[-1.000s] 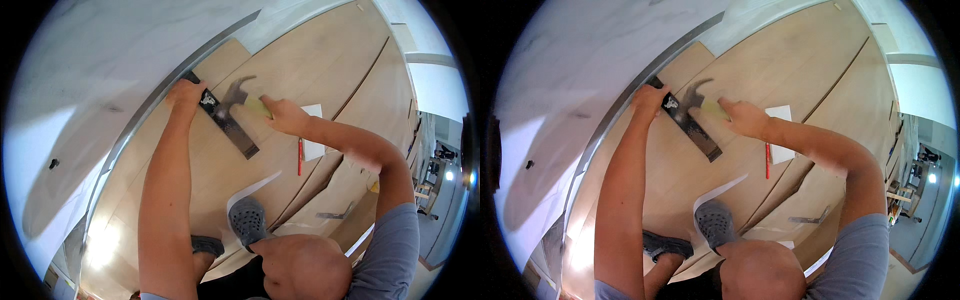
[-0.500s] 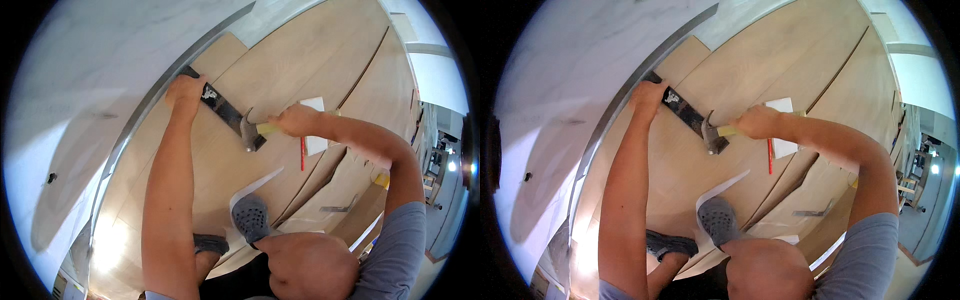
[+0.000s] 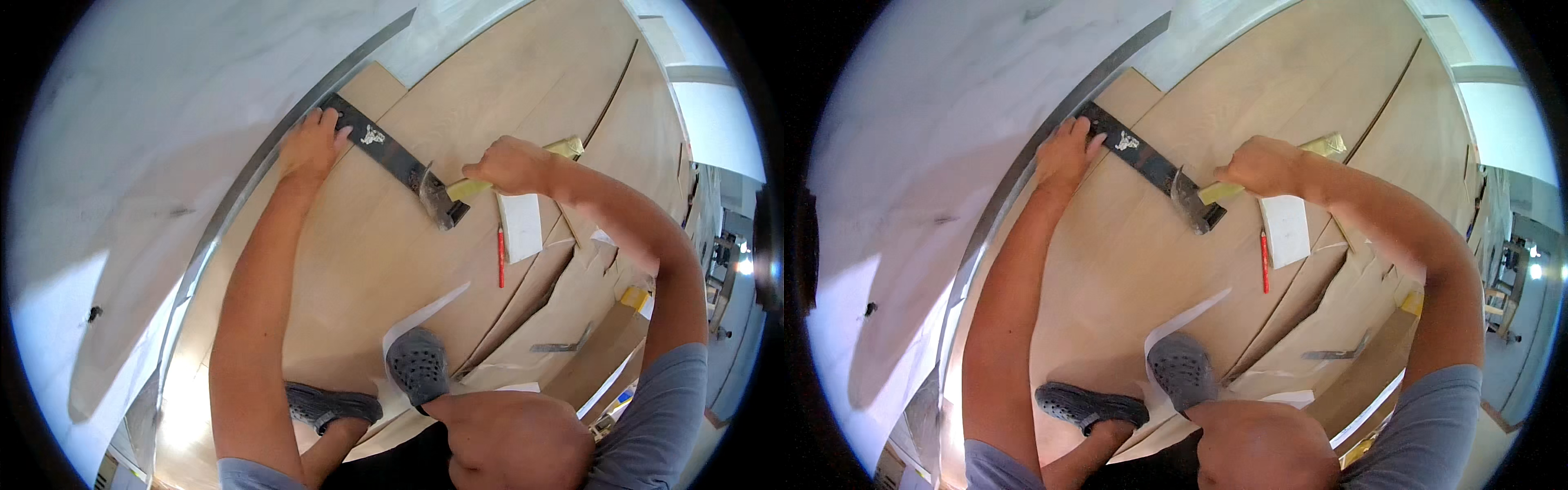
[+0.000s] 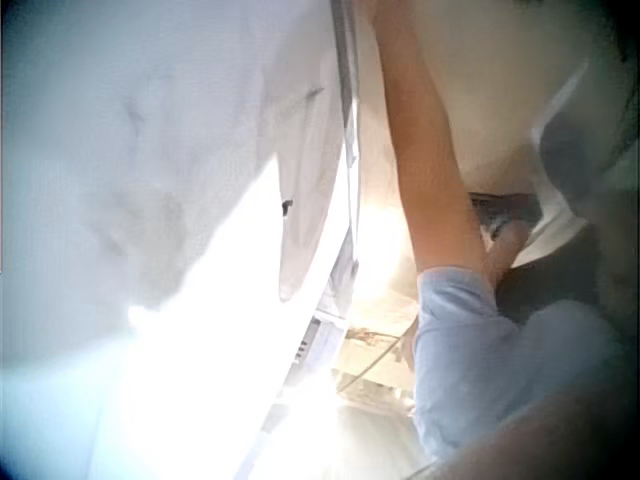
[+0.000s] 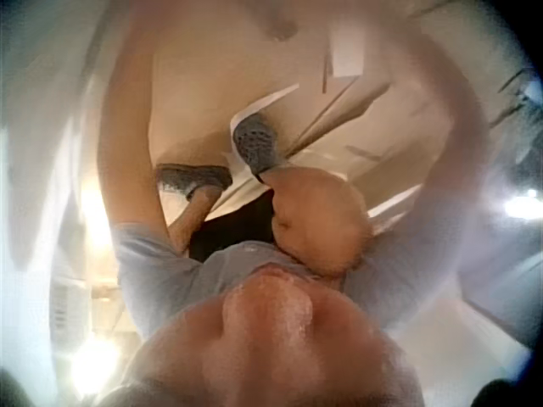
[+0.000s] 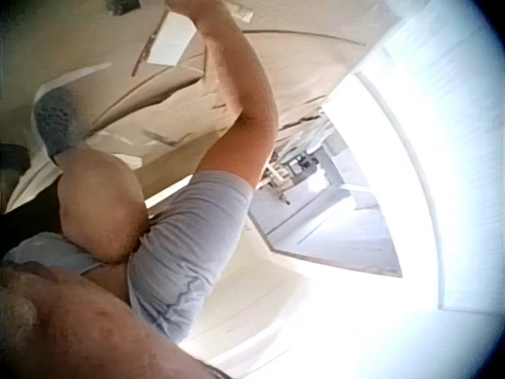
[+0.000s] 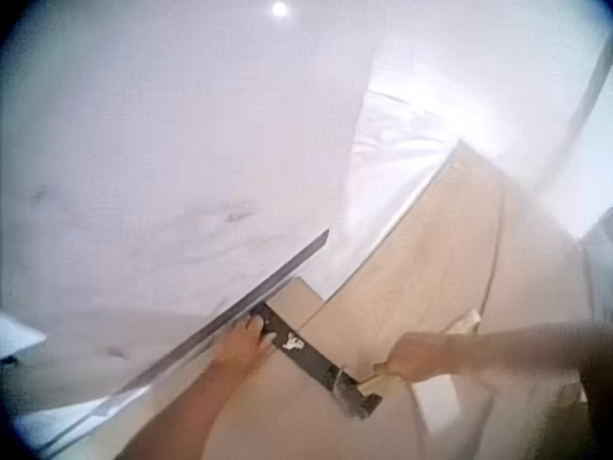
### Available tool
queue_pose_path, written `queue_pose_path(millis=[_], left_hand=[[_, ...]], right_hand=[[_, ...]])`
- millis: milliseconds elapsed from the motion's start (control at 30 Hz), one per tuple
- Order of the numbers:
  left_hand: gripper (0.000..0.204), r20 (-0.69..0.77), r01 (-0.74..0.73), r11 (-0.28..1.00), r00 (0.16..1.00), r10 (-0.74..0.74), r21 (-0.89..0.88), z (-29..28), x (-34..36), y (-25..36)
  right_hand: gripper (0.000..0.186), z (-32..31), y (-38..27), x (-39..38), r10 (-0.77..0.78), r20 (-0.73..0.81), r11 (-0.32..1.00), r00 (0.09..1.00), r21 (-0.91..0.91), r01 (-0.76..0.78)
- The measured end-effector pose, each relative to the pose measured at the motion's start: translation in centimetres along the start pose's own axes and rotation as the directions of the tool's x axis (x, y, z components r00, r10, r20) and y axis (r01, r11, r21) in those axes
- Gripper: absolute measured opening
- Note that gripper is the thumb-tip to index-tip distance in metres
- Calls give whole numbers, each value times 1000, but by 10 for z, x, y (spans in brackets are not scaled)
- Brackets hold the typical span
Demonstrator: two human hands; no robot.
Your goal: The person aligns floor planks against a wall and uses a pry bar and hammer to tap them into place, then uses a square and pencil to mark another plank for cutting.
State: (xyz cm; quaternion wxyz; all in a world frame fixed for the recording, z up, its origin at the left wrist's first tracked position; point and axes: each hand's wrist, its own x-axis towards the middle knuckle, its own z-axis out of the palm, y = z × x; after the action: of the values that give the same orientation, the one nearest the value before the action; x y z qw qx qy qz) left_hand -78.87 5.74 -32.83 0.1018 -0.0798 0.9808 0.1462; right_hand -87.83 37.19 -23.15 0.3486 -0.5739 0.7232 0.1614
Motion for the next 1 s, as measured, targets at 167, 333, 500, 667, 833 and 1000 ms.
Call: queue_pose_path(millis=[167,333,500,667,833,1000], left_hand=[[54,-356,-512,858,796,488,32,37,-13,-56],[54,-316,-493,870,827,464,-12,34,-15,-52],[51,-334,-526,850,799,501,16,34,-13,-49],[52,-314,-555,831,795,519,-32,32,-12,-57],[52,-318,-575,816,786,529,-64,36,-7,-54],[51,-290,-595,791,789,541,-144,32,-6,-59]], right_hand=[[19,-8,-2,4,-33,-11,999,999,13,33],[19,-41,-14,2,139,-161,958,977,271,-92],[19,-4,-4,7,218,-232,960,948,227,-165],[26,-53,-2,15,-22,70,999,997,-45,26],[27,-17,-2,3,208,-65,959,976,209,-190],[27,-17,9,19,22,114,1000,993,8,-23]])
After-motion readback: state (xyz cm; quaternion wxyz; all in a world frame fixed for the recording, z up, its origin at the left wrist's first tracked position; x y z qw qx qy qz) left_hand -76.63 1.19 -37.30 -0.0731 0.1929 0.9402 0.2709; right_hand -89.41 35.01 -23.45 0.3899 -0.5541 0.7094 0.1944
